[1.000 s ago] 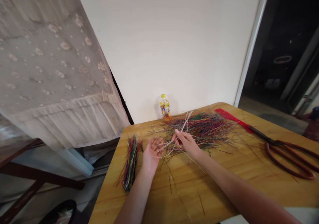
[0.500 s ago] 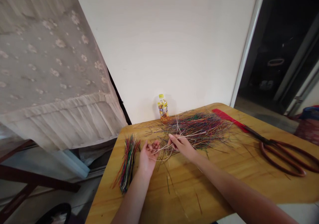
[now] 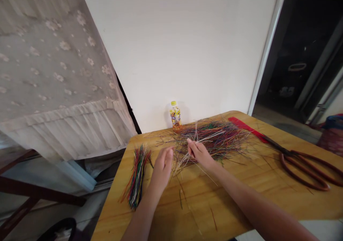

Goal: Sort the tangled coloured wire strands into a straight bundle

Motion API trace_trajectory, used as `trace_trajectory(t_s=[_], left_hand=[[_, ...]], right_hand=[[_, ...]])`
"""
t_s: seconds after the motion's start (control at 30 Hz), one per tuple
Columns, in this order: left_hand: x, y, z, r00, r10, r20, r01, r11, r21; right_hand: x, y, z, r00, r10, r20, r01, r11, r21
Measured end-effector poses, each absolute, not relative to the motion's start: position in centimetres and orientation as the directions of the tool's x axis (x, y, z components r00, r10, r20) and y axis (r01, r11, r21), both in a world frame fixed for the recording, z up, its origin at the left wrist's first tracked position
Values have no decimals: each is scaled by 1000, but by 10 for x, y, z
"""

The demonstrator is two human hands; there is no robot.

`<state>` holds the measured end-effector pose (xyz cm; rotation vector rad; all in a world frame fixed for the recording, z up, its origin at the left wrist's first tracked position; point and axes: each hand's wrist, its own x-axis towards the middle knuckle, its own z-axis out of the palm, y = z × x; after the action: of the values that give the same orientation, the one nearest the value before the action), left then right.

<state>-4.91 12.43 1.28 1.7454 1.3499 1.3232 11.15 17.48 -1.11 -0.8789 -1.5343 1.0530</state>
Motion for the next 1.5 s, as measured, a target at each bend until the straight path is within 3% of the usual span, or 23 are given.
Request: trace_trajectory(t_s=[0.07, 0.17, 0.27, 0.47, 0.97, 1.2, 1.3, 1.4, 1.5], left_hand=[[-42, 119, 10, 204, 948, 245, 365, -306, 879], [-34, 117, -4, 422, 906, -28, 260, -91, 961], [-30, 118, -16, 524, 835, -165, 180, 81, 980], [-21, 115, -15, 518, 847, -122, -31, 161, 986], [-20, 111, -14, 383, 912, -149, 283, 37, 958], [-23, 112, -12, 436, 890, -135, 265, 16, 964], [-26, 114, -10, 448, 889, -93, 136, 35, 990], [-29, 118, -8, 399, 917, -10, -105, 57, 993], [-33, 122, -6, 313, 949, 41, -267, 47, 963]], right_hand=[[107, 171, -13, -296, 894, 336, 24, 359, -933], [103, 168, -15, -378, 870, 317, 1, 343, -939], [103, 171, -18, -392, 874, 288, -58, 290, -955], [109, 180, -17, -221, 926, 306, -374, 209, -903], [161, 218, -13, 63, 968, 244, -501, 242, -831], [190, 227, -12, 217, 946, 241, -579, 324, -748], [201, 228, -10, 280, 920, 275, -541, 388, -746], [189, 223, -6, 144, 944, 298, -532, 328, -781], [155, 208, 1, -269, 923, 273, -469, 122, -875]])
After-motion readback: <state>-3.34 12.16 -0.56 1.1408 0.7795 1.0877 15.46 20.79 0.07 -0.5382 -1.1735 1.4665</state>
